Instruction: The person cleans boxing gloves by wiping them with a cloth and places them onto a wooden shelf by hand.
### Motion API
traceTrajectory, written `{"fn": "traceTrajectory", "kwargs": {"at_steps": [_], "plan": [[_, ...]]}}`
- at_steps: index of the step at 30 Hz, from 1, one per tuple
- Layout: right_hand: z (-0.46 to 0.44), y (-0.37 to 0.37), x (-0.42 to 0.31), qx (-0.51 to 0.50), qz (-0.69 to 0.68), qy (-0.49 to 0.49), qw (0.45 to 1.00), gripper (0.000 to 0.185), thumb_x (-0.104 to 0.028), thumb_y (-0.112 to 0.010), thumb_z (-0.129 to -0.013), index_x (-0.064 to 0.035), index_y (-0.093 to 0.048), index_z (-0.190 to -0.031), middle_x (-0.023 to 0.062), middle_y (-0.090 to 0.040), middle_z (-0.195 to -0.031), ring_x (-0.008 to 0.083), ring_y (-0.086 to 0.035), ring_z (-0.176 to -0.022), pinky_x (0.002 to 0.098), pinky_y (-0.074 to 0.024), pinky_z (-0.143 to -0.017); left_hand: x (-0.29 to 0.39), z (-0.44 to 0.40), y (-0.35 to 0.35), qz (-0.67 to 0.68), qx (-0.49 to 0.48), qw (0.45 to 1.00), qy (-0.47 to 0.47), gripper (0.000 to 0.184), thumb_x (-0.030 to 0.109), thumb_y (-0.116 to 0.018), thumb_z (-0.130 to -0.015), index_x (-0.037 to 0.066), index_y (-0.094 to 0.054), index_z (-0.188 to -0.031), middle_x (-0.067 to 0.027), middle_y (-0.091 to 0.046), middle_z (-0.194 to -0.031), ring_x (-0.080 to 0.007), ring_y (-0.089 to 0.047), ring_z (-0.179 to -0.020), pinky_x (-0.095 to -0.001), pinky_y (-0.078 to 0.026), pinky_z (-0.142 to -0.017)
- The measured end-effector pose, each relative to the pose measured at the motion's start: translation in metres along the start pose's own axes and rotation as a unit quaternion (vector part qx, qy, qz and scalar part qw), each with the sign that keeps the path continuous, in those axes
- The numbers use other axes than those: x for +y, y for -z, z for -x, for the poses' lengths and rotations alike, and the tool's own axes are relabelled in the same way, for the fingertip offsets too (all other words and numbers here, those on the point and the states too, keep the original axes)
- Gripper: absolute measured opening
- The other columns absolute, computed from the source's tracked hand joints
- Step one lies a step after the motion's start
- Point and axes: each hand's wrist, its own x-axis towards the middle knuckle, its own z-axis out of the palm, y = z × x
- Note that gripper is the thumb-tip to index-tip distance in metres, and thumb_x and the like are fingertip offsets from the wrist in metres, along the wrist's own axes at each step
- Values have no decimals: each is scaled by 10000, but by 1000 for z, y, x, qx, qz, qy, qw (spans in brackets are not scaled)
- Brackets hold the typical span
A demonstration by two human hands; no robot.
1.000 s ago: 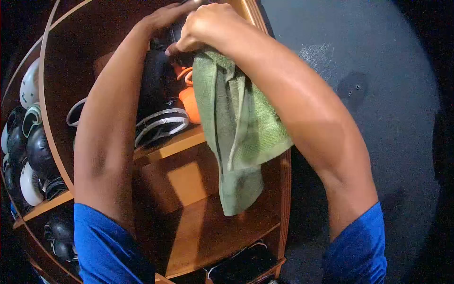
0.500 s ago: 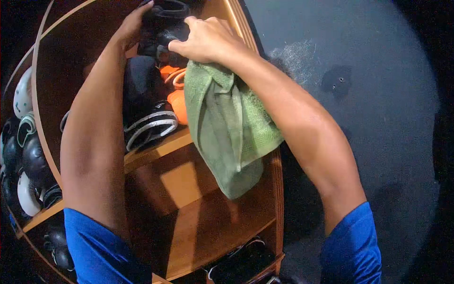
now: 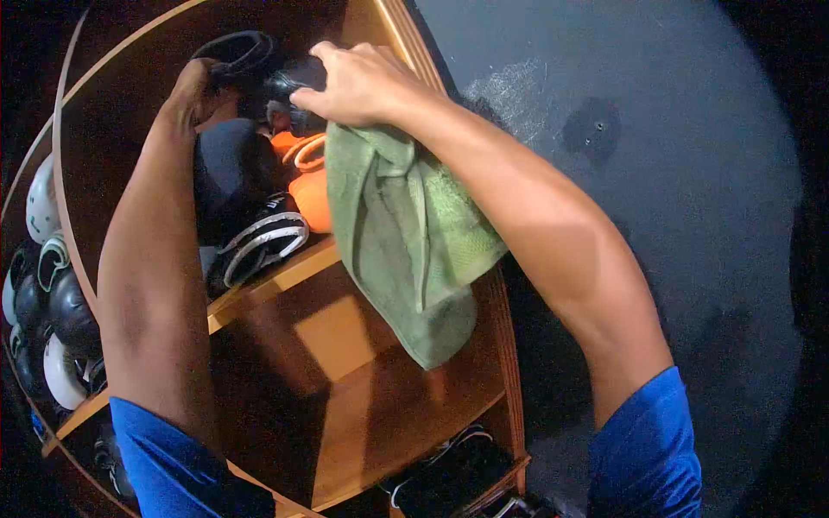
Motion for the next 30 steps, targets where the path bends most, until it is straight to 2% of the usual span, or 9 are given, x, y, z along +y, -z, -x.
{"fn": "traceTrajectory", "kwargs": {"at_steps": [2, 6, 11, 12, 20, 22, 25, 26, 30], "plan": [[1, -1, 0, -9, -7, 21, 1000, 717, -496, -587, -729, -19, -484, -1253, 263, -627, -966, 390, -608, -942, 419, -473, -874, 3, 18, -6, 121, 72, 985, -94, 319, 219, -348, -889, 16, -578, -977, -141, -611, -904, -205, -580, -817, -336, -511, -683], [12, 1, 26, 1, -18, 75, 997, 685, -500, -583, -741, -61, -493, -1258, 260, -630, -960, 390, -609, -939, 419, -474, -866, 3, 7, -16, 166, 49, 978, -117, 307, 204, -340, -899, 30, -576, -990, -127, -610, -916, -221, -577, -817, -348, -506, -666], [0, 1, 19, -6, 4, 68, 998, 688, -532, -579, -742, -87, -498, -1259, 253, -627, -992, 385, -604, -962, 422, -473, -875, 20, 11, -43, -168, 9, 986, 13, 399, 382, -338, -897, 80, -582, -991, -68, -613, -914, -221, -560, -857, -448, -448, -774], [-8, 1, 14, -24, 27, 33, 999, 696, -548, -578, -738, -85, -504, -1253, 251, -622, -1011, 383, -601, -973, 424, -472, -879, 11, -22, -37, -207, -39, 977, -26, 464, 453, -334, -879, 99, -584, -1045, -47, -622, -960, -210, -542, -920, -488, -401, -815], [4, -5, -3, -8, 98, 46, 994, 738, -664, -574, -707, -115, -539, -1198, 248, -636, -948, 392, -623, -903, 473, -498, -811, 24, -20, -70, -306, -6, 950, -56, 630, 460, -365, -824, 5, -525, -1230, -160, -483, -1315, -300, -515, -1150, -369, -395, -946], [10, -2, -5, -18, 124, 57, 990, 757, -652, -562, -733, -135, -471, -1278, 239, -639, -951, 388, -625, -904, 469, -500, -809, 19, -77, -86, -447, 192, 863, -139, 638, 429, -410, -807, -28, -499, -1242, -195, -496, -1290, -312, -522, -1144, -412, -422, -925], [10, -2, 0, -3, 105, 33, 994, 773, -656, -562, -730, -140, -455, -1297, 240, -638, -961, 387, -624, -913, 465, -499, -818, 35, -49, -104, -449, 112, 881, -100, 648, 424, -436, -794, -23, -482, -1260, -215, -494, -1283, -305, -507, -1168, -444, -408, -943], [9, -2, 1, -2, 100, 18, 995, 792, -671, -564, -718, -148, -453, -1302, 236, -633, -995, 383, -615, -949, 460, -491, -843, 29, -60, -91, -388, 44, 918, -73, 771, 587, -443, -784, -12, -481, -1268, -202, -500, -1282, -331, -485, -1181, -513, -386, -934], [12, 0, -2, 13, 73, -5, 997, 819, -693, -564, -701, -155, -452, -1308, 228, -624, -1037, 379, -603, -985, 457, -481, -866, 31, 14, -79, -273, 19, 961, -39, 945, 769, -396, -686, 44, -480, -1287, -189, -518, -1258, -347, -506, -1124, -568, -364, -887]]}}
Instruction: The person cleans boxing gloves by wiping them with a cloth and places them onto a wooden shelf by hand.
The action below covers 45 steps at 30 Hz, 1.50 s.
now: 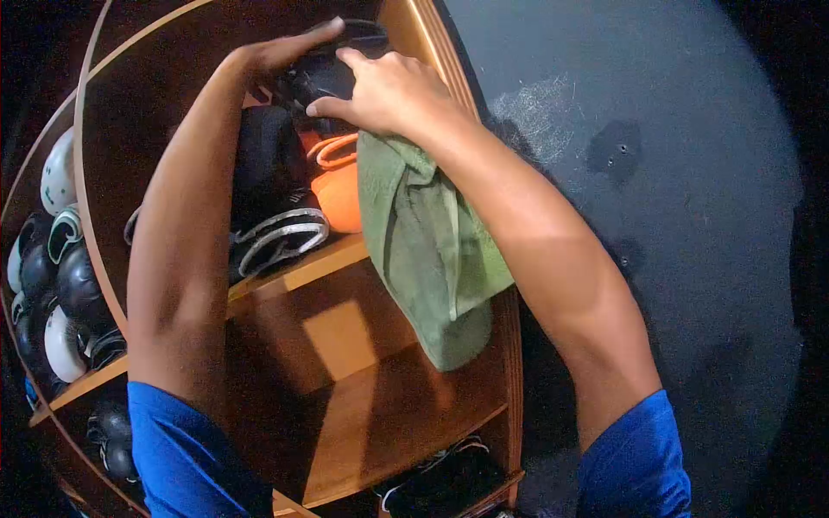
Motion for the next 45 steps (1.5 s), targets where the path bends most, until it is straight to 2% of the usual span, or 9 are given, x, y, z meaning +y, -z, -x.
{"fn": "traceTrajectory", "kwargs": {"at_steps": [11, 18, 21, 27, 37, 42, 43, 44, 45], "plan": [[-1, -3, -1, -36, -7, -45, 998, 895, -737, -573, -657, -158, -442, -1326, 234, -610, -1073, 373, -593, -1015, 460, -470, -876, -18, -21, -15, 49, -167, 985, -11, 762, 713, -328, -822, 78, -564, -1168, -160, -646, -984, -262, -636, -758, -435, -504, -705], [-4, 7, -7, -51, 28, -72, 996, 845, -717, -591, -660, -171, -461, -1291, 187, -623, -1078, 333, -606, -1009, 444, -493, -841, 4, -18, 7, -224, 55, 970, -73, 830, 726, -360, -813, 5, -584, -1156, -175, -593, -1126, -229, -571, -988, -379, -436, -892], [-6, 16, -13, -69, 34, -85, 993, 886, -730, -576, -661, -174, -423, -1334, 185, -618, -1084, 337, -597, -1023, 439, -484, -858, 30, 27, 35, 133, 60, 987, -74, 796, 637, -402, -851, -90, -559, -1133, -280, -566, -1135, -290, -556, -1076, -390, -418, -913], [7, 10, -14, -32, 48, -95, 994, 906, -734, -482, -732, -140, -311, -1395, 305, -435, -1276, 400, -564, -1049, 459, -458, -892, 52, 76, 89, -254, 144, 923, -252, 641, 538, -497, -856, -51, -595, -1091, -221, -641, -1008, -257, -611, -977, -333, -448, -868], [269, 124, -10, 33, -257, -192, 947, 162, -140, -543, -887, 11, -592, -854, 109, -623, -804, 129, -588, -794, 312, -465, -727, 30, 404, 119, -162, -162, 897, -379, 488, 392, -560, -878, 70, -509, -1242, -172, -604, -1131, -292, -592, -1036, -412, -430, -939], [537, 131, -30, -227, -396, -526, 718, 314, -315, -522, -908, -29, -649, -876, 62, -632, -868, 158, -568, -813, 306, -448, -775, -53, 541, 101, 33, -429, 857, -282, 549, 397, -611, -850, 130, -479, -1312, -177, -598, -1152, -314, -607, -1026, -424, -428, -955], [623, 129, -43, -252, -304, -639, 661, 415, -432, -506, -890, -40, -634, -940, 103, -628, -899, 199, -579, -811, 307, -449, -783, -86, 565, 91, 253, -568, 782, -43, 513, 370, -634, -840, 30, -553, -1216, -167, -576, -1198, -274, -609, -1023, -372, -440, -929], [629, 157, -94, -142, -489, -808, 296, 480, -477, -495, -874, -30, -593, -1017, 151, -614, -952, 236, -588, -814, 316, -470, -768, -113, 592, 71, 453, -505, 733, 51, 520, 343, -621, -850, -13, -539, -1221, -134, -647, -989, -254, -626, -912, -341, -446, -910], [655, 166, -123, -150, -481, -834, 224, 467, -467, -498, -871, -31, -593, -1008, 149, -612, -944, 236, -587, -810, 318, -469, -763, -152, 646, 40, 515, -393, 740, 178, 390, 301, -581, -871, -3, -598, -1115, -75, -629, -838, -207, -602, -774, -310, -479, -804]]}}
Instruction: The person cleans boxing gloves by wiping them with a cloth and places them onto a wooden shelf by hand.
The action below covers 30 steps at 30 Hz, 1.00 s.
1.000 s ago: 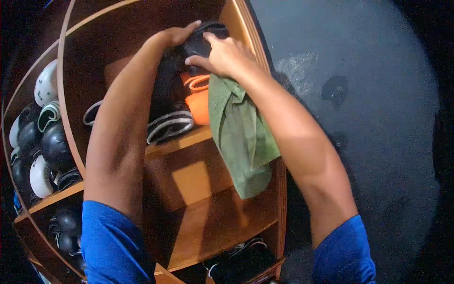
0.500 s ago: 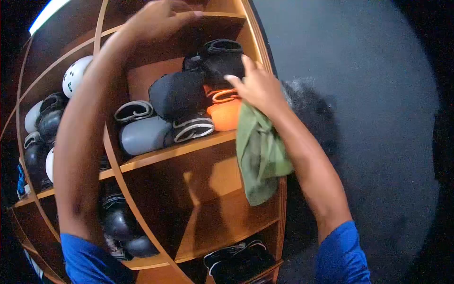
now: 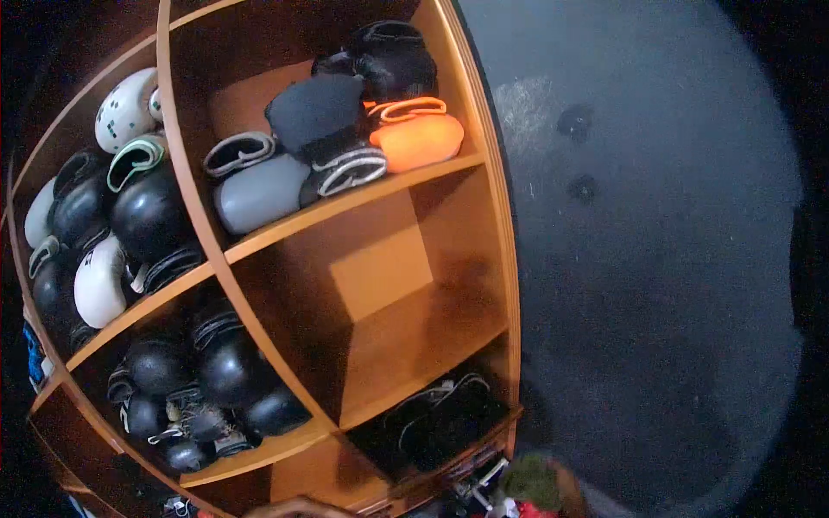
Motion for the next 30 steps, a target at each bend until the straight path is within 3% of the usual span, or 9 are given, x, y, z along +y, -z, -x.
{"fn": "traceTrajectory", "kwargs": {"at_steps": [2, 4, 12, 22, 27, 30], "plan": [[1, 17, 63, 26, -1, -37, 999, 443, -448, -504, -866, -32, -595, -992, 146, -607, -927, 236, -585, -802, 322, -468, -755, -71, 7, 5, 43, 123, 989, 64, 377, 298, -577, -869, 5, -595, -1106, -72, -624, -839, -204, -595, -768, -309, -475, -787], [-1, 23, 110, 59, 31, -33, 997, 419, -428, -510, -861, -34, -596, -975, 142, -601, -911, 236, -583, -794, 326, -467, -746, -125, 16, 6, 53, 176, 976, 118, 363, 294, -573, -868, 12, -592, -1096, -68, -619, -841, -201, -589, -762, -308, -471, -770], [9, 51, 235, 142, 261, 47, 954, 324, -350, -535, -842, -40, -601, -909, 128, -580, -845, 235, -575, -762, 341, -462, -712, -272, 88, 23, 50, 189, 952, 237, 310, 280, -559, -861, 42, -579, -1058, -55, -600, -849, -189, -565, -739, -304, -454, -704], [59, 179, 377, 220, 583, 32, 781, 208, -252, -565, -817, -49, -608, -827, 109, -554, -763, 234, -566, -722, 360, -456, -669, -432, 208, 18, 67, 188, 889, 413, 243, 262, -541, -853, 79, -564, -1010, -38, -575, -859, -174, -534, -711, -299, -434, -621], [123, 270, 469, 199, 709, 75, 673, 155, -203, -581, -804, -53, -611, -785, 100, -541, -722, 234, -561, -702, 370, -453, -647, -503, 324, -19, 95, 169, 851, 488, 209, 253, -531, -849, 98, -556, -986, -29, -563, -864, -167, -518, -696, -296, -423, -579], [179, 322, 522, 190, 739, 27, 646, 126, -174, -590, -797, -55, -613, -761, 95, -533, -697, 233, -558, -690, 375, -451, -634, -532, 420, -57, 128, 151, 815, 545, 189, 248, -526, -846, 109, -552, -972, -24, -555, -867, -162, -509, -688, -294, -417, -554]]}}
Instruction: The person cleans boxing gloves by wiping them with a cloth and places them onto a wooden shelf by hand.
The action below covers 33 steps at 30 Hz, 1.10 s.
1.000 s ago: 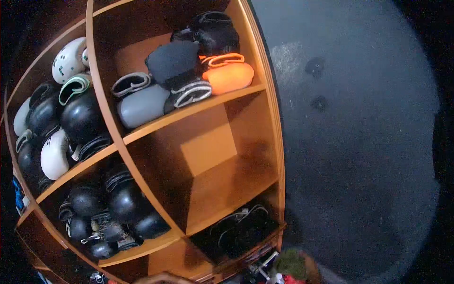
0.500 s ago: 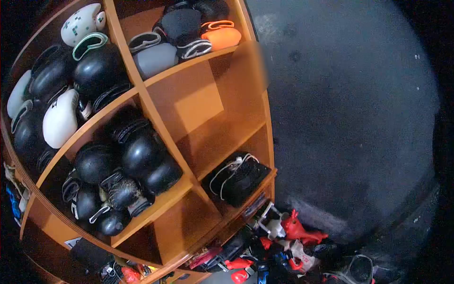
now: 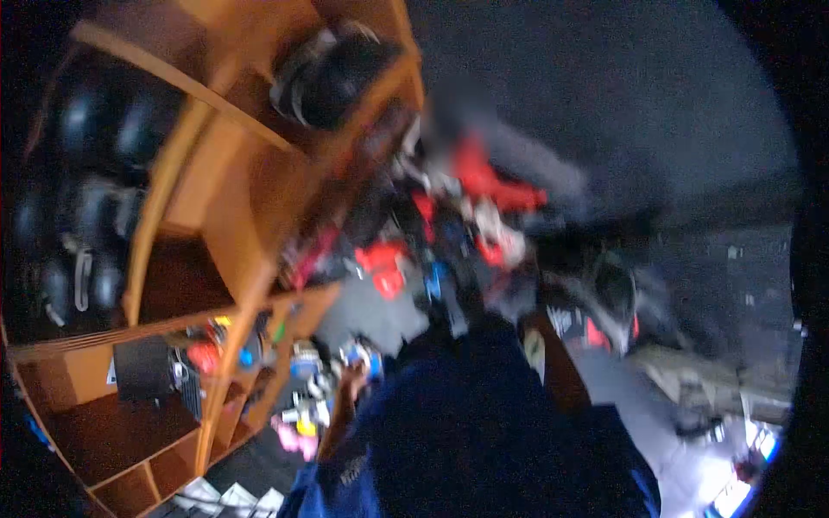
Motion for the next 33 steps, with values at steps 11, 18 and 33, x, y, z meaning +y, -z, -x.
{"fn": "traceTrajectory", "kwargs": {"at_steps": [11, 18, 33], "plan": [[214, -45, 135, -196, 63, -32, 978, 210, -268, -577, -797, -119, -674, -909, 163, -630, -886, 310, -612, -827, 427, -497, -678, 1, 54, -123, -276, 10, 961, 19, 286, 122, -568, -861, 88, -597, -1143, -118, -640, -1002, -254, -623, -907, -329, -510, -727], [256, -52, 124, -178, -72, -260, 946, 357, -380, -518, -832, -59, -639, -931, 179, -632, -907, 359, -603, -816, 469, -483, -679, 12, -14, -170, -346, -146, 889, -264, 293, 71, -641, -714, 28, -602, -1001, -106, -620, -970, -273, -594, -977, -359, -486, -824], [203, -239, -45, -198, -78, -210, 954, 500, -391, -396, -903, -171, -382, -1352, 177, -478, -1276, 352, -487, -1133, 497, -400, -929, -11, -345, -254, -445, 94, 888, -60, 656, 498, -645, -765, -35, -541, -1134, -224, -569, -1146, -361, -522, -1101, -386, -425, -929]]}}
